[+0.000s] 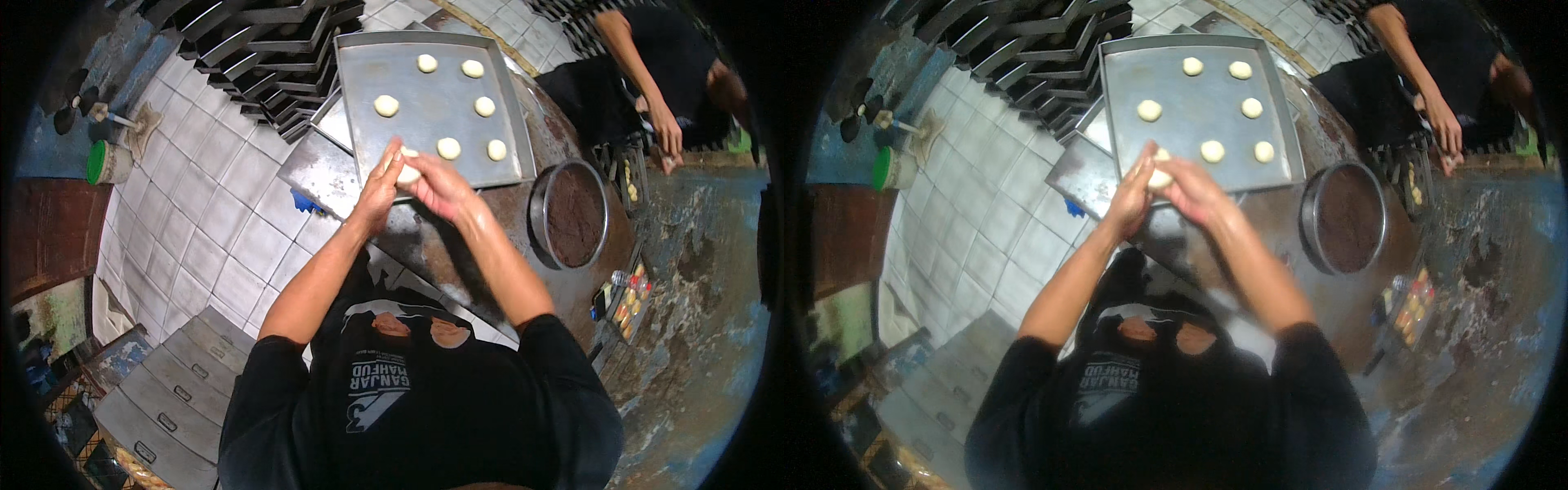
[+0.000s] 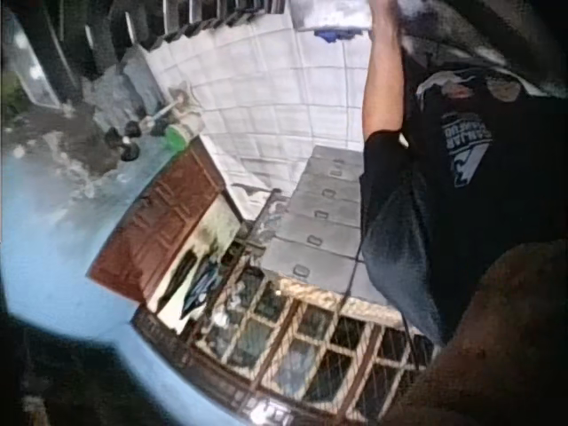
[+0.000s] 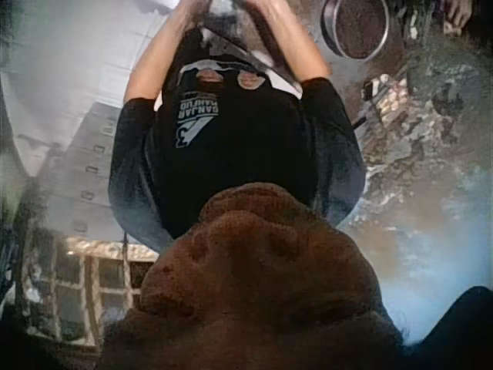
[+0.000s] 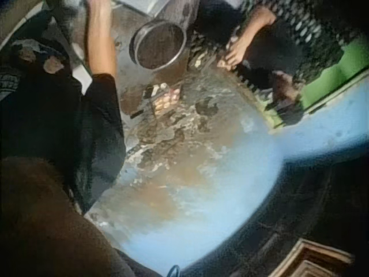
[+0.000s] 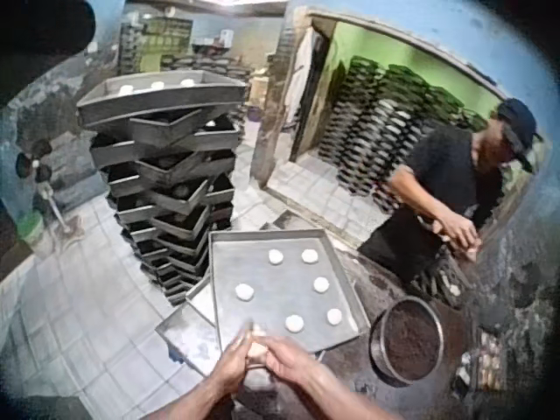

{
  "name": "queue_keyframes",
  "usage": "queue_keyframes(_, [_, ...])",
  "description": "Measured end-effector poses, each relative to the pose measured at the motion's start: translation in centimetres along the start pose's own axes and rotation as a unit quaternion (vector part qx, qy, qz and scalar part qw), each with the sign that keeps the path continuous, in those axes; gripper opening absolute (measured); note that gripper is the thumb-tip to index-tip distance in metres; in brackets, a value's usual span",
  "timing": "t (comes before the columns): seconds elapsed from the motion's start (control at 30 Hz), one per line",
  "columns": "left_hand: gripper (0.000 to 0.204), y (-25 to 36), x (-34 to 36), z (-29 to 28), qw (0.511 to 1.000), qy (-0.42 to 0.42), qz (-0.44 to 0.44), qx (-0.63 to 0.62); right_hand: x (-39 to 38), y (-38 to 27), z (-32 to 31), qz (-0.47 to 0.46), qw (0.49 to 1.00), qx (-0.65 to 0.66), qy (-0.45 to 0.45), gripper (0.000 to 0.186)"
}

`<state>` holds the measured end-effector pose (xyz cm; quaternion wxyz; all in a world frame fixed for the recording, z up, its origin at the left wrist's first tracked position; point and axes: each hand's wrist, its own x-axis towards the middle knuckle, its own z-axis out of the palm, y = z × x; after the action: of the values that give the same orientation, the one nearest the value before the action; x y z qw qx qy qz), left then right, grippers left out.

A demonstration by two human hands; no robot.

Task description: The person flattens individual portions of dough by hand on a metal table, uses a spoon to add dark chocolate filling, pinches the dough closed, rolls it into a ball, and arranges the filled rolls on a metal baking tray.

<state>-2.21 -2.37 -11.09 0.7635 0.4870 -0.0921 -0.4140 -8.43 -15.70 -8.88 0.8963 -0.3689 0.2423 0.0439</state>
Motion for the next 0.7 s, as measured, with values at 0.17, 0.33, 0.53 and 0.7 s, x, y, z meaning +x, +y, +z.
queue_keyframes(0.17, [0.061, 6.3, 2.6, -8.3, 0.986, 0.084, 0.063, 0.126, 17.2, -7.5, 0.2, -0.172, 0.852, -0.458, 0.184, 0.047])
queue_keyframes(0.33, [0.044, 4.9, 1.9, -19.0, 0.977, 0.187, 0.005, 0.103, 30.1, -7.2, -3.7, -0.319, 0.558, -0.751, 0.152, 0.055])
queue_keyframes(0.53, [0.033, 4.7, -1.7, -23.2, 0.948, 0.247, -0.03, 0.198, 33.3, -5.4, -4.9, -0.36, 0.517, -0.771, 0.093, 0.046])
queue_keyframes(0.7, [0.035, 2.9, -0.1, -22.3, 0.958, 0.233, 0.011, 0.167, 32.9, -5.8, -2.6, -0.238, 0.428, -0.865, 0.106, 0.054])
